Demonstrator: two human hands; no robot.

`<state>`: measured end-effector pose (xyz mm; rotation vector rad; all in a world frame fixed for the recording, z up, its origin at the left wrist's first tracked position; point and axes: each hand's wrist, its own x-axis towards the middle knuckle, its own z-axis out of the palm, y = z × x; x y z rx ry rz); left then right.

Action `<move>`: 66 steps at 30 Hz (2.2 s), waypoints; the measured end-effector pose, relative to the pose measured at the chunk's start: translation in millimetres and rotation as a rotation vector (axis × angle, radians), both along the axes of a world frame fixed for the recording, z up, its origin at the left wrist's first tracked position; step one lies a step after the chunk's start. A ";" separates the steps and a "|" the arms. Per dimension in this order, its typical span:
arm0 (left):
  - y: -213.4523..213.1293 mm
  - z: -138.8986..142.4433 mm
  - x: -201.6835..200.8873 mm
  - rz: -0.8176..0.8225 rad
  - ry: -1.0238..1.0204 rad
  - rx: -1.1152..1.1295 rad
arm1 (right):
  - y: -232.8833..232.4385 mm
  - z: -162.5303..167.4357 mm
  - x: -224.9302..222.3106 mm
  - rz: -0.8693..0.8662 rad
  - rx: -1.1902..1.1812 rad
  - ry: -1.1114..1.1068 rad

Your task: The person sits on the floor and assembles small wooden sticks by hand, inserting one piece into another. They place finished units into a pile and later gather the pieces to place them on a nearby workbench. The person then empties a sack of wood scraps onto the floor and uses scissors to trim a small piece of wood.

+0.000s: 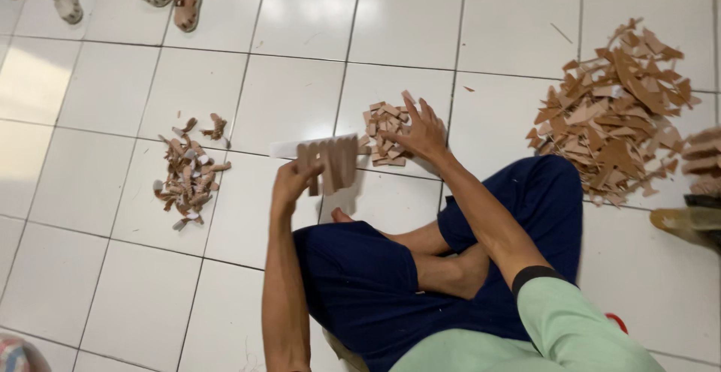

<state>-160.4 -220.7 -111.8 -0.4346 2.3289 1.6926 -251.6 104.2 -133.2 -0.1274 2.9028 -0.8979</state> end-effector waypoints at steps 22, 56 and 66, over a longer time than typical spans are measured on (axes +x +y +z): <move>155.4 -40.0 -138.6 -0.126 0.596 -0.580 | -3.2 -53.7 21.3 0.285 0.030 0.326; 202.0 -105.6 -90.3 0.024 0.334 0.040 | 8.0 -75.4 2.1 0.449 -0.065 0.418; 210.8 -103.0 -74.7 0.320 0.205 0.430 | -5.1 -76.8 3.8 0.526 -0.049 0.474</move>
